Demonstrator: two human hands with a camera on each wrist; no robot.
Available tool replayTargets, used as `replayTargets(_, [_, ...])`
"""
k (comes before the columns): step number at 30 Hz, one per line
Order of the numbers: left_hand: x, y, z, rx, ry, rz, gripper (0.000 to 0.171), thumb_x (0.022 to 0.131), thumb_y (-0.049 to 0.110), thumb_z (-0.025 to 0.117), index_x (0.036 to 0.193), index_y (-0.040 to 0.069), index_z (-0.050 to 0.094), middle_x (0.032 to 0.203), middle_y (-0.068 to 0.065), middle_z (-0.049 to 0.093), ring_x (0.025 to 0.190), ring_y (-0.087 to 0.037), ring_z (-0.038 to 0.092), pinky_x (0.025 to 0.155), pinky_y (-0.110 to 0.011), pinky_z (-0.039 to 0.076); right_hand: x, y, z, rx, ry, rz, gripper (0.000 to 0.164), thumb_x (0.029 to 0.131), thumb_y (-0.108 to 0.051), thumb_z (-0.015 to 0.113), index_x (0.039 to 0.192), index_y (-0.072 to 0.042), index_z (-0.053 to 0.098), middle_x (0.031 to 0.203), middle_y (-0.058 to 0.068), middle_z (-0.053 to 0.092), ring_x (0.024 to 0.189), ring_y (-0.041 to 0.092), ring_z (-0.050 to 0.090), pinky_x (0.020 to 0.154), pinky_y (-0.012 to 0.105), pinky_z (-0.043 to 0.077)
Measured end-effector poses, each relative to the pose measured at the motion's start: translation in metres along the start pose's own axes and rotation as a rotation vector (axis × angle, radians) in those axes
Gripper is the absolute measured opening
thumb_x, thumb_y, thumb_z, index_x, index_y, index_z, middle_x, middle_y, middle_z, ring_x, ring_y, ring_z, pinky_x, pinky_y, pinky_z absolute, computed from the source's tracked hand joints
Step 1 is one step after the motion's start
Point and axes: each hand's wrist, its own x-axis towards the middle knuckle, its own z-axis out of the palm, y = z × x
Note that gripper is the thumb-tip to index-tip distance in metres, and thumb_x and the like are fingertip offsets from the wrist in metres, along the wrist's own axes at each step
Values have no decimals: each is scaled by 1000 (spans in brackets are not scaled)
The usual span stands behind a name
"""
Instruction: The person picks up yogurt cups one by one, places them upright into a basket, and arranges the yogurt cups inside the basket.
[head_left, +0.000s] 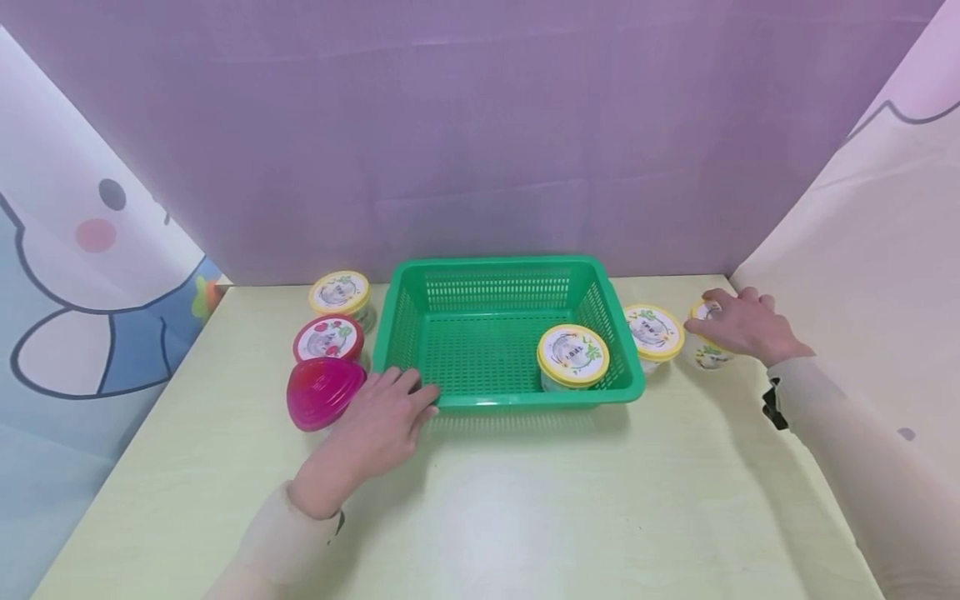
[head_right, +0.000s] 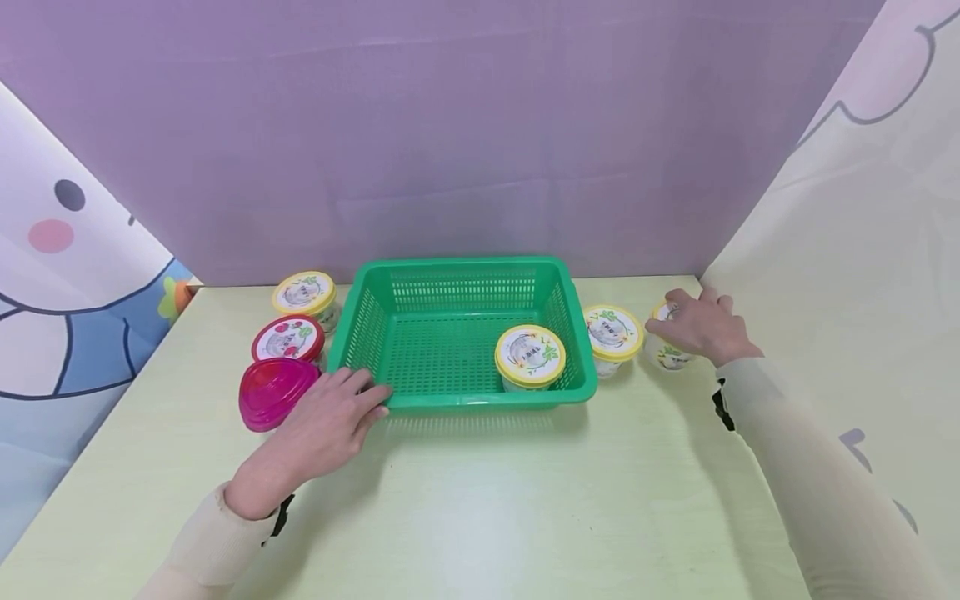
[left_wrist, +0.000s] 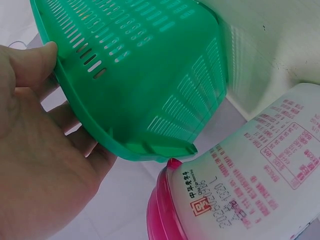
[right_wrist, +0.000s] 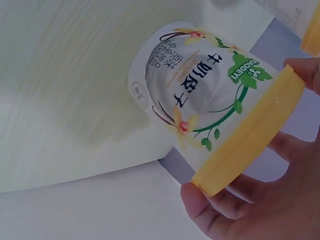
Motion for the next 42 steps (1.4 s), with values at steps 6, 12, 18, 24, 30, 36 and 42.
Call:
replayTargets(6, [0, 1, 0, -1, 11, 6, 34, 92, 27, 75, 121, 12, 69, 98, -3, 58, 93, -22, 54, 82, -39, 48, -2, 1, 0, 5, 21, 5, 72, 96, -52, 48, 148, -3, 38, 126, 38, 35, 108, 54, 31, 71, 65, 42])
replayTargets(12, [0, 1, 0, 3, 13, 4, 33, 92, 27, 75, 121, 11, 69, 97, -3, 58, 93, -22, 54, 82, -39, 49, -2, 2, -2, -10, 36, -5, 71, 97, -51, 48, 148, -3, 38, 126, 39, 35, 106, 54, 32, 71, 65, 41])
replayTargets(18, [-1, 2, -2, 2, 10, 3, 33, 92, 26, 75, 121, 11, 69, 97, -4, 58, 93, -22, 54, 82, -39, 49, -3, -2, -8, -2, 61, -16, 72, 97, -54, 49, 148, -3, 39, 126, 38, 36, 107, 53, 32, 71, 64, 42])
replayTargets(24, [-2, 2, -2, 1, 12, 6, 34, 92, 26, 76, 121, 10, 69, 98, -4, 59, 93, -23, 55, 82, -40, 49, -3, -8, -14, 7, 88, -17, 73, 96, -56, 49, 146, -3, 41, 124, 37, 37, 106, 52, 31, 70, 63, 42])
replayTargets(30, [-1, 1, -1, 0, 12, 5, 34, 92, 26, 76, 121, 11, 69, 97, -4, 59, 93, -22, 54, 82, -39, 49, -2, -13, -21, -3, 113, -28, 70, 96, -53, 48, 145, -4, 44, 121, 36, 38, 103, 50, 32, 68, 61, 42])
replayTargets(36, [0, 1, 0, -2, 18, 7, 33, 91, 26, 76, 120, 11, 69, 98, -4, 59, 93, -22, 55, 82, -39, 49, -2, -20, -30, -15, 148, -52, 68, 96, -52, 47, 144, -5, 46, 125, 37, 39, 105, 53, 33, 68, 63, 42])
replayTargets(42, [0, 0, 0, -4, 30, 11, 31, 92, 26, 76, 118, 11, 70, 96, -3, 59, 92, -22, 54, 81, -39, 49, -3, -32, -41, -25, 182, -75, 67, 95, -52, 47, 144, -5, 47, 129, 38, 38, 105, 53, 33, 68, 61, 42])
